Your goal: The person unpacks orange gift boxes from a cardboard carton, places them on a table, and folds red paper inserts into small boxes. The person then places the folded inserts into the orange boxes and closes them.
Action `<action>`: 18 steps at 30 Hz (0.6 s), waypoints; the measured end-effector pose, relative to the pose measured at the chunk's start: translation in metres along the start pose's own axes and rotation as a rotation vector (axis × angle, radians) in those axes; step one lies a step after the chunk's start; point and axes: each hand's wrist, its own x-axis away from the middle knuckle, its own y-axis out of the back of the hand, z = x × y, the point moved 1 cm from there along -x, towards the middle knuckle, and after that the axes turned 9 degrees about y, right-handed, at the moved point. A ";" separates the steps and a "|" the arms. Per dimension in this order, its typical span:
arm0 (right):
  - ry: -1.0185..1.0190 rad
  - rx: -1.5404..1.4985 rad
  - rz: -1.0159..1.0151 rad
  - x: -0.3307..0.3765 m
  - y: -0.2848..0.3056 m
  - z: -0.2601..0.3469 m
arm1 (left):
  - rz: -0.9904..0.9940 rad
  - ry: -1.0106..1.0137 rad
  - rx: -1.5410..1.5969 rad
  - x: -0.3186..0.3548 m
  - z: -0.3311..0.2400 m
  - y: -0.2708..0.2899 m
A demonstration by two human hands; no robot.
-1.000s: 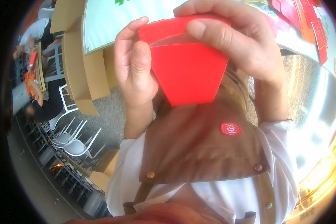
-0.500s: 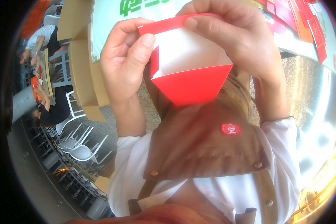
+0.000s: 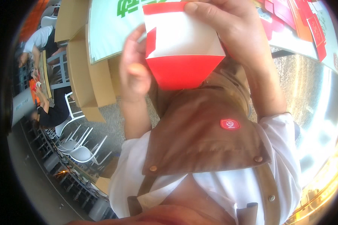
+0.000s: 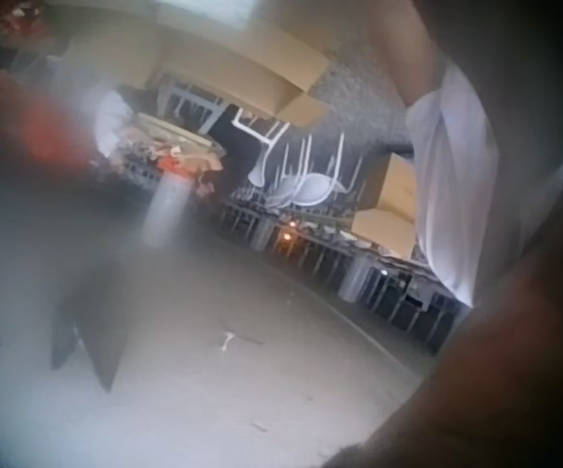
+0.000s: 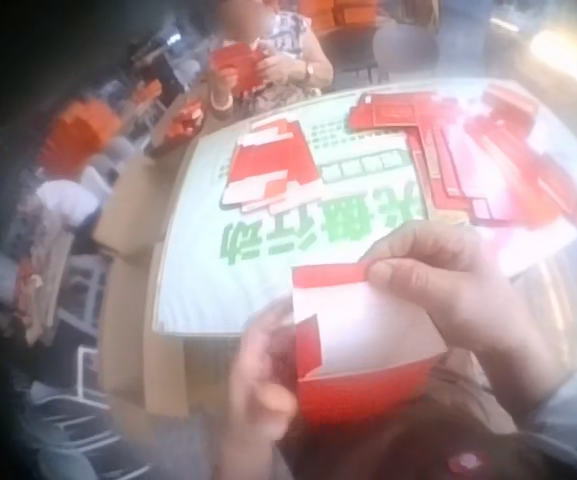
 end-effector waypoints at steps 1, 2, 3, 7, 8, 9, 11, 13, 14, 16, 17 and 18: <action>-0.027 -0.015 -0.003 0.000 0.000 -0.002 | -0.025 -0.005 -0.093 0.009 0.007 -0.003; -0.055 -0.030 -0.005 0.000 0.000 -0.002 | -0.051 -0.009 -0.186 0.015 0.011 -0.005; -0.049 -0.024 0.004 0.000 -0.002 0.000 | -0.076 0.023 -0.195 0.018 0.013 -0.004; -0.005 -0.105 0.071 0.002 -0.001 -0.003 | -0.193 -0.027 -0.246 0.019 0.016 0.005; 0.010 -0.154 0.094 0.003 0.002 -0.008 | -0.187 -0.040 -0.250 0.017 0.014 0.004; -0.006 -0.160 0.121 0.003 0.006 -0.009 | -0.181 -0.054 -0.255 0.016 0.011 0.005; -0.042 -0.181 0.175 0.003 0.010 -0.010 | -0.174 -0.087 -0.304 0.014 0.007 0.006; 0.033 -0.170 0.243 0.003 0.008 -0.008 | -0.159 -0.096 -0.319 0.012 0.004 0.005; 0.070 -0.165 0.275 0.004 0.007 -0.008 | -0.148 -0.102 -0.327 0.011 0.004 0.004; 0.078 -0.154 0.296 0.005 0.004 -0.004 | -0.124 -0.118 -0.341 0.009 0.002 0.005; 0.083 -0.148 0.306 0.006 0.003 -0.002 | -0.111 -0.127 -0.347 0.009 0.001 0.005; 0.094 -0.148 0.309 0.008 0.002 -0.002 | -0.112 -0.129 -0.329 0.008 0.001 0.005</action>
